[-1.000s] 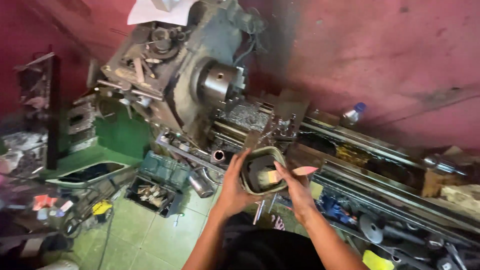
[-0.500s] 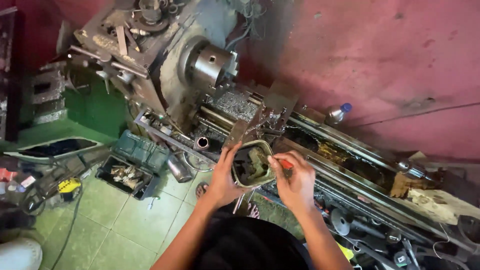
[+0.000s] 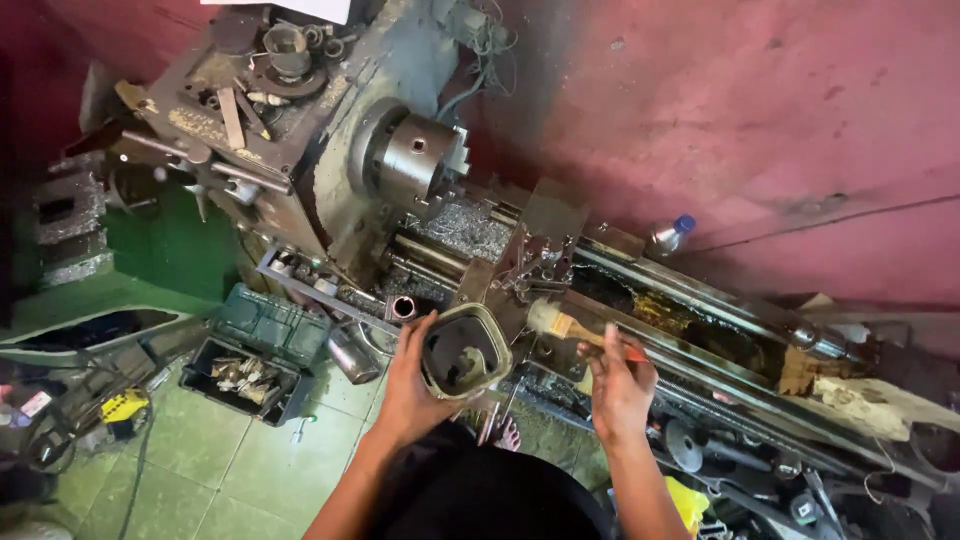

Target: The person holds a small metal container in their left hand and uses a brush in their right hand to apply liquid to the lathe machine. They repeatedly dip the brush into the container and scrub various parts of the machine, including the bed and carriage, to clean off metal shavings and debris.

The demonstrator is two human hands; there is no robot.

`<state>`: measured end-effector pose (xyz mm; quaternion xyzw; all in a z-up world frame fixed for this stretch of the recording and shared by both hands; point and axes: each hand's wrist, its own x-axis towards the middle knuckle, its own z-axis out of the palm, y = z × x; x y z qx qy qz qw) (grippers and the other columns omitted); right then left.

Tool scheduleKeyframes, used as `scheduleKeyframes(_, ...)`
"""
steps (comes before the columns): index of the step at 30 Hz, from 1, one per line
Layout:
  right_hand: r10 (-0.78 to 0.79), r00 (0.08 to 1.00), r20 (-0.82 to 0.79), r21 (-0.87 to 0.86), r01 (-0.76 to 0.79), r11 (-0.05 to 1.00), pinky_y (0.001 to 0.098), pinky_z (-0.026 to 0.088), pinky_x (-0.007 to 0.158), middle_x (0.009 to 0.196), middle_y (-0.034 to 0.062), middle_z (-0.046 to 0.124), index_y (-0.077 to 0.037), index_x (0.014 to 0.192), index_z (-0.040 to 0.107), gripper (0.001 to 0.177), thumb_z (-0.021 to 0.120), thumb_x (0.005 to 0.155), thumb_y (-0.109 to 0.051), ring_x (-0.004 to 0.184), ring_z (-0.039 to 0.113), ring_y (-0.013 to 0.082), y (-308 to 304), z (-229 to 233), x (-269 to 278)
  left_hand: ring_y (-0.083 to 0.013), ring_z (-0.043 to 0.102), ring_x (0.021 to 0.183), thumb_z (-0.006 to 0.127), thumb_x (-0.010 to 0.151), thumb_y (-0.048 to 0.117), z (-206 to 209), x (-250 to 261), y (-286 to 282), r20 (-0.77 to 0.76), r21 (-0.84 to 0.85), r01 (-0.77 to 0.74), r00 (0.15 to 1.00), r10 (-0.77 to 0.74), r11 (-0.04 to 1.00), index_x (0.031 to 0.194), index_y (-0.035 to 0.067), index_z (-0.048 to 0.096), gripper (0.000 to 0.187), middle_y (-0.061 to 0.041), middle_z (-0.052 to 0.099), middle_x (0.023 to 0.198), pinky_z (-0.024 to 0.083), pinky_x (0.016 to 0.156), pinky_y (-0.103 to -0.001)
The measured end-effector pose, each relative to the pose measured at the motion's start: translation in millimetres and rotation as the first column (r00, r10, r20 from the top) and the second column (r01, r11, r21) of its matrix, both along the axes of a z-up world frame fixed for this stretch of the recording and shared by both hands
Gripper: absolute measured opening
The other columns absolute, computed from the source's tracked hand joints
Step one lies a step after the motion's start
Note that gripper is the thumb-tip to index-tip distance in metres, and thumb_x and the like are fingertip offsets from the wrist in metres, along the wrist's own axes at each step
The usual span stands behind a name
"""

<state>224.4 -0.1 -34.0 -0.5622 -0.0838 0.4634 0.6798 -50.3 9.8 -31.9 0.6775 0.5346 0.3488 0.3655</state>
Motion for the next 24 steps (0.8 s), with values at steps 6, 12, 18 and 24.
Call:
scheduleKeyframes(6, 0.310, 0.934, 0.179, -0.160, -0.283, 0.946, 0.0288, 0.063, 0.082, 0.092, 0.0167, 0.077, 0.001, 0.098, 0.067, 0.016, 0.073, 0.095, -0.014, 0.081, 0.075, 0.0242, 18, 3, -53, -0.0309, 0.051, 0.136, 0.101, 0.056, 0.035, 13, -27, 10, 0.016, -0.077, -0.009, 1.000, 0.011, 0.997, 0.152, 0.009, 0.040, 0.116, -0.013, 0.045, 0.146, 0.042, 0.116, -0.047)
scheduleKeyframes(12, 0.016, 0.690, 0.724, -0.094, 0.075, 0.993, 0.0275, 0.056, 0.051, 0.080, 0.0040, 0.074, -0.010, 0.094, 0.068, 0.009, 0.073, 0.098, -0.015, 0.062, 0.070, 0.0155, 3, -36, -53, -0.0318, 0.052, 0.135, 0.103, 0.052, 0.031, 17, -51, 21, 0.011, -0.094, -0.005, 1.000, 0.006, 0.996, 0.152, 0.012, 0.040, 0.120, -0.014, 0.046, 0.143, 0.042, 0.115, -0.046)
scheduleKeyframes(18, -0.041, 0.864, 0.501, 0.023, 0.035, 0.999, 0.0346, 0.062, 0.060, 0.074, 0.0178, 0.073, -0.003, 0.081, 0.066, 0.018, 0.082, 0.088, -0.002, 0.060, 0.073, 0.0249, -2, -15, -78, -0.0455, 0.050, 0.136, 0.098, 0.038, 0.005, 25, -61, 25, 0.043, -0.125, -0.057, 0.997, 0.063, 0.991, 0.151, 0.008, 0.045, 0.124, -0.018, 0.050, 0.143, 0.044, 0.114, -0.055)
scheduleKeyframes(24, -0.197, 0.742, 0.641, 0.113, 0.163, 0.980, 0.0313, 0.060, 0.066, 0.078, 0.0182, 0.072, -0.001, 0.091, 0.065, 0.012, 0.076, 0.093, 0.005, 0.064, 0.071, 0.0210, 9, -20, -77, -0.0471, 0.047, 0.138, 0.095, 0.045, -0.003, 45, -61, 35, 0.021, -0.175, -0.028, 0.999, 0.032, 0.984, 0.153, 0.009, 0.042, 0.121, -0.018, 0.046, 0.147, 0.045, 0.113, -0.059)
